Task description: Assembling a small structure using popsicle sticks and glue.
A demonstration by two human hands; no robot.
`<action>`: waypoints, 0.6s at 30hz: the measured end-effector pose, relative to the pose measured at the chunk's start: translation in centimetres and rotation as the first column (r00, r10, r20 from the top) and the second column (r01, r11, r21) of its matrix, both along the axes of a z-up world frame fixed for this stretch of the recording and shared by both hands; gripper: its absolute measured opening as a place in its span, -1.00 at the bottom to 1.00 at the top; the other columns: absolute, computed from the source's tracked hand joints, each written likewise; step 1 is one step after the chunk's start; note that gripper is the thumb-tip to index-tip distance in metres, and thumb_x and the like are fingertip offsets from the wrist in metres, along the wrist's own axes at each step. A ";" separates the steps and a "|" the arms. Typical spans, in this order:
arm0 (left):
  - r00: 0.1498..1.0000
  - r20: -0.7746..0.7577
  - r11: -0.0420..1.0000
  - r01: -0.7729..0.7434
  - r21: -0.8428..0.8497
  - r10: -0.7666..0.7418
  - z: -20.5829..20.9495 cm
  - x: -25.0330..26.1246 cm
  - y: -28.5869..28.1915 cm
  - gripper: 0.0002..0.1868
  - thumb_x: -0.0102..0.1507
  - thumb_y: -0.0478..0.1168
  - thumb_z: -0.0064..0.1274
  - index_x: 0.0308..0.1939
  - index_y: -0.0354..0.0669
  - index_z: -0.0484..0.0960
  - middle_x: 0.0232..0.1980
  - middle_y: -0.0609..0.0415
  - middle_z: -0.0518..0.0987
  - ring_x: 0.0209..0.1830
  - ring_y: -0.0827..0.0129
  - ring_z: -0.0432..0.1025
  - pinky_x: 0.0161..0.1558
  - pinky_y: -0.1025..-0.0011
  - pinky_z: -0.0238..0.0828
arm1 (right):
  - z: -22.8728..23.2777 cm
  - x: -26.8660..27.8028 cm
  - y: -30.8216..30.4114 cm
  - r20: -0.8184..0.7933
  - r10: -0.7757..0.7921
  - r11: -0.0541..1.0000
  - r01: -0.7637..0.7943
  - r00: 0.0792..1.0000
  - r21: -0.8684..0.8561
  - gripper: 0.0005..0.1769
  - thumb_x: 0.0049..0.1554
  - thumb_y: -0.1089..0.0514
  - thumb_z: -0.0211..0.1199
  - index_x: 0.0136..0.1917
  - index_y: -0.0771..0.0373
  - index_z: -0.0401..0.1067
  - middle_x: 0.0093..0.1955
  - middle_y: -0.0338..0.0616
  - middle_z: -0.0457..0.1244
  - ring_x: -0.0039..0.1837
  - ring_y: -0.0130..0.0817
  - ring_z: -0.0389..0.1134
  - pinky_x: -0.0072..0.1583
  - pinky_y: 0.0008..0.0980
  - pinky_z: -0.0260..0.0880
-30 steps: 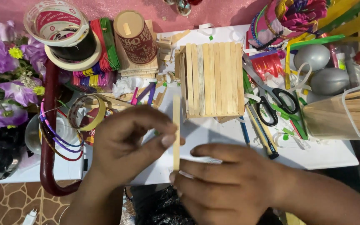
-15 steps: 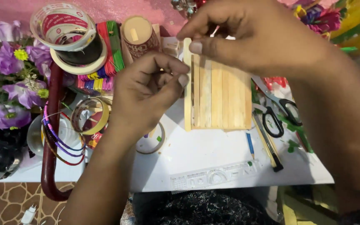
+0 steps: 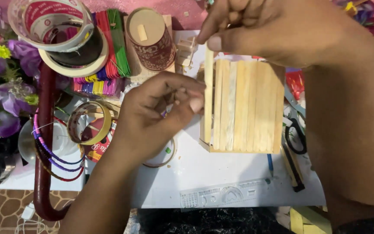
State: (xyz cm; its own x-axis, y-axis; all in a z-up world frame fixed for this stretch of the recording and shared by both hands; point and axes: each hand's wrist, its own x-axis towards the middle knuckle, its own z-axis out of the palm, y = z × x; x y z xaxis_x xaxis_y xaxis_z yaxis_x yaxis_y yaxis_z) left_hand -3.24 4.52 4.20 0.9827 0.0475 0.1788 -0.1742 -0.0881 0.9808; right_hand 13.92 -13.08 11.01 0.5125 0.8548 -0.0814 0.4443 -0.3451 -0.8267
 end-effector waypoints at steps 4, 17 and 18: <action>0.997 0.054 0.995 0.050 0.082 -0.055 0.5 -1.3 0.2 -0.82 0.37 -0.30 0.15 0.06 -0.11 0.61 -0.06 0.17 0.67 -0.13 0.53 0.48 -0.03 0.52 0.47 | -0.4 0.3 -0.2 0.035 0.017 1.000 -0.017 0.999 0.022 -0.84 0.27 0.18 0.28 0.11 0.22 0.49 -0.02 -0.25 0.35 0.09 -0.51 0.39 0.10 -0.53 0.39; 0.990 0.015 0.986 0.140 0.089 -0.142 -0.6 -1.3 0.2 -0.91 0.34 -0.28 0.13 -0.08 -0.13 0.63 -0.13 0.18 0.63 -0.13 0.50 0.49 0.00 0.52 0.43 | -0.9 0.3 0.4 0.020 0.039 0.994 -0.036 0.999 -0.107 -0.88 0.28 0.27 0.21 0.09 0.22 0.51 -0.03 -0.21 0.40 0.06 -0.48 0.45 0.11 -0.53 0.49; 0.988 0.031 0.984 0.147 0.097 -0.150 -0.6 -1.3 0.2 -0.92 0.35 -0.28 0.12 -0.09 -0.14 0.62 -0.13 0.17 0.63 -0.13 0.48 0.49 0.00 0.51 0.44 | -0.9 0.3 0.4 0.007 0.021 0.992 -0.020 1.000 -0.128 -0.87 0.28 0.25 0.21 0.09 0.19 0.52 -0.03 -0.24 0.40 0.06 -0.50 0.43 0.11 -0.53 0.46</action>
